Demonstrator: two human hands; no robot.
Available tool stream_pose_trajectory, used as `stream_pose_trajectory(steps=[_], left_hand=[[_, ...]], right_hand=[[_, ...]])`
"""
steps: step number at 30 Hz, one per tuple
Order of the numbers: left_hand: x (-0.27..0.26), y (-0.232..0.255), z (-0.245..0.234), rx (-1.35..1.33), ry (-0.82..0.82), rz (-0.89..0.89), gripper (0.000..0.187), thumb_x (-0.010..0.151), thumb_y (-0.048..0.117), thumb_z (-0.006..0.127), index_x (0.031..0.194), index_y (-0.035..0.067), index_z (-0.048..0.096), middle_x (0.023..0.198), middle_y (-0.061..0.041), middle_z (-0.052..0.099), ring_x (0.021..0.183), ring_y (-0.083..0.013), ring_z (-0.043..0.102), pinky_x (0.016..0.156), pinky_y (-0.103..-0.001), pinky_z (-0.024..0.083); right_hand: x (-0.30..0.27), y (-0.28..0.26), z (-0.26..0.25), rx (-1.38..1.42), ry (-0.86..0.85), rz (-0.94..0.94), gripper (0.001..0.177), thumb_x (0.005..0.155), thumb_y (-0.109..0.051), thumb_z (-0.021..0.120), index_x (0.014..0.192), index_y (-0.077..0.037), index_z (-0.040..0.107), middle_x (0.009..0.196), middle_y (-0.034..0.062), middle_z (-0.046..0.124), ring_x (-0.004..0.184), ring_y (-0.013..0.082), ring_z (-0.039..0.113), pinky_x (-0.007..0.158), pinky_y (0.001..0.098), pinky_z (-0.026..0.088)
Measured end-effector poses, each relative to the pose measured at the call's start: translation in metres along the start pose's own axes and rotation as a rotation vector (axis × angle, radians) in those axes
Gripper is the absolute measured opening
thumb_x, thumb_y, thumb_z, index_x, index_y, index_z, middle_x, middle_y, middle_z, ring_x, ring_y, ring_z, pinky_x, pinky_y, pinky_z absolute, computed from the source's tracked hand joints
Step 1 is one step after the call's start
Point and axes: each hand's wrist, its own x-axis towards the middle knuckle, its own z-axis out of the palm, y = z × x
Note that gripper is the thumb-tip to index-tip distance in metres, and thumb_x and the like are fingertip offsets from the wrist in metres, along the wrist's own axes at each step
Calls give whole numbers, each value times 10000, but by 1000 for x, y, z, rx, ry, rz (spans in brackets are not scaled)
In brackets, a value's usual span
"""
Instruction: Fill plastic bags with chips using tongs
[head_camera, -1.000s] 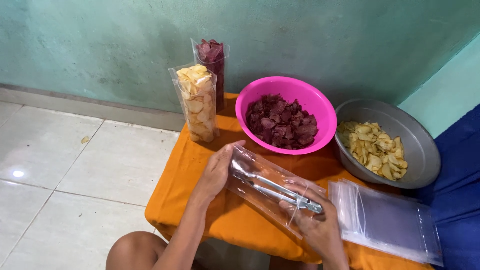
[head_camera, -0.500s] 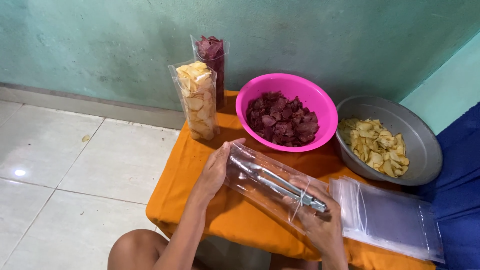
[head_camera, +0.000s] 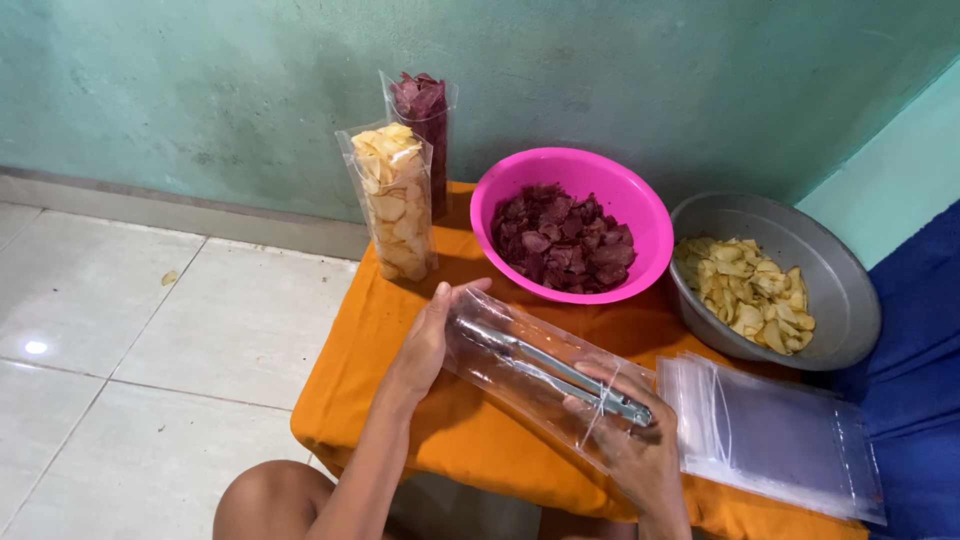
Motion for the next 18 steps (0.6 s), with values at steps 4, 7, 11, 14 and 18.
stream_pose_trajectory(steps=[4, 7, 11, 14, 18], left_hand=[[-3, 6, 2, -153, -12, -79, 857, 928, 633, 256, 1449, 22, 553, 1143, -148, 742, 1056, -278, 711, 945, -399, 555], [-4, 10, 3, -84, 11, -107, 857, 903, 645, 240, 1422, 65, 597, 1178, -155, 739, 1103, -285, 708, 963, -414, 570], [-4, 6, 1, 43, -2, 16, 866, 926, 661, 211, 1382, 47, 617, 1021, -126, 773, 1015, -251, 725, 994, -406, 506], [-3, 6, 1, 72, 19, 32, 838, 930, 654, 228, 1350, 70, 658, 1001, -119, 783, 1033, -250, 731, 1029, -402, 505], [1, -3, 0, 51, -18, 45, 744, 980, 565, 281, 1369, 42, 639, 1175, -134, 764, 1141, -244, 700, 1046, -351, 507]], right_hand=[[-2, 5, 2, -87, -31, 39, 409, 784, -237, 812, 1189, -216, 768, 1345, 49, 753, 1315, 210, 666, 1106, 484, 530], [-3, 1, 1, -26, 24, -80, 363, 806, -226, 791, 1158, -145, 751, 1275, 90, 767, 1221, 230, 715, 1060, 428, 582], [-7, 0, -3, -65, -8, -36, 358, 786, -270, 805, 1136, -197, 787, 1262, 45, 786, 1232, 194, 705, 1027, 402, 586], [-7, 1, -4, -38, -45, 29, 355, 794, -246, 794, 1146, -212, 771, 1302, 54, 756, 1183, 189, 738, 823, 345, 694], [-7, 11, -2, -12, 107, -176, 365, 786, -206, 816, 1143, -142, 769, 1189, 57, 781, 1178, 193, 671, 1039, 382, 537]])
